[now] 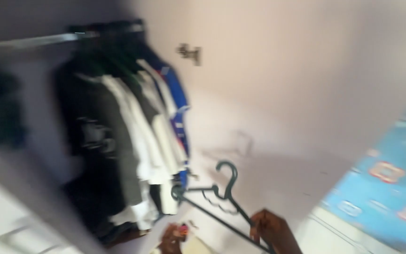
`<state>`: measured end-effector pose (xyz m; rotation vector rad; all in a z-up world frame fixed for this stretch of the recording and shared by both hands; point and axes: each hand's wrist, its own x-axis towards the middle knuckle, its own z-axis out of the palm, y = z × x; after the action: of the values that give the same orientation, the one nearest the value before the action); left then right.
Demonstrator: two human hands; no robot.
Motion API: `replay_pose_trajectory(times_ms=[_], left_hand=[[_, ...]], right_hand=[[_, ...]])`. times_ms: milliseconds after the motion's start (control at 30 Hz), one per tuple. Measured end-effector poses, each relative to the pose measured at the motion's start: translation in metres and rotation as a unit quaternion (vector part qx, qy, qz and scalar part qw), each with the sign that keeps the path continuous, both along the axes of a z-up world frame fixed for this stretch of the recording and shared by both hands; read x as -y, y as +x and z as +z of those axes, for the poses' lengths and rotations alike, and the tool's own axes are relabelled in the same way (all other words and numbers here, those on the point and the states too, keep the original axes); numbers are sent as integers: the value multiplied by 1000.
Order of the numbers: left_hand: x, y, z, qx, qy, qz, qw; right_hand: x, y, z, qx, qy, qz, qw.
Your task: Hanging various items of clothing from a bed into a closet using hangers.
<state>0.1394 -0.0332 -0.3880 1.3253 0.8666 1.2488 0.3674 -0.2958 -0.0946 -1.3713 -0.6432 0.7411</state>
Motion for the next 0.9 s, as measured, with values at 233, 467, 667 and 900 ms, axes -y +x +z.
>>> replay_pose_trajectory(times_ms=[233,467,667,900], left_hand=[[154,70,267,-136,237,-295,916],[248,78,299,-200,182,-554,787],[310,67,275,-227,191,-672,678],[391,45,216,-161,291,-730,597]], right_hand=[[240,3,-141,-10,-125,-86,988],[351,-107,-167,-231,-32,-226,946],[401,-204,-234,-144,-122,-134,973],[392,-271,-150,-173,-216,-195,941]])
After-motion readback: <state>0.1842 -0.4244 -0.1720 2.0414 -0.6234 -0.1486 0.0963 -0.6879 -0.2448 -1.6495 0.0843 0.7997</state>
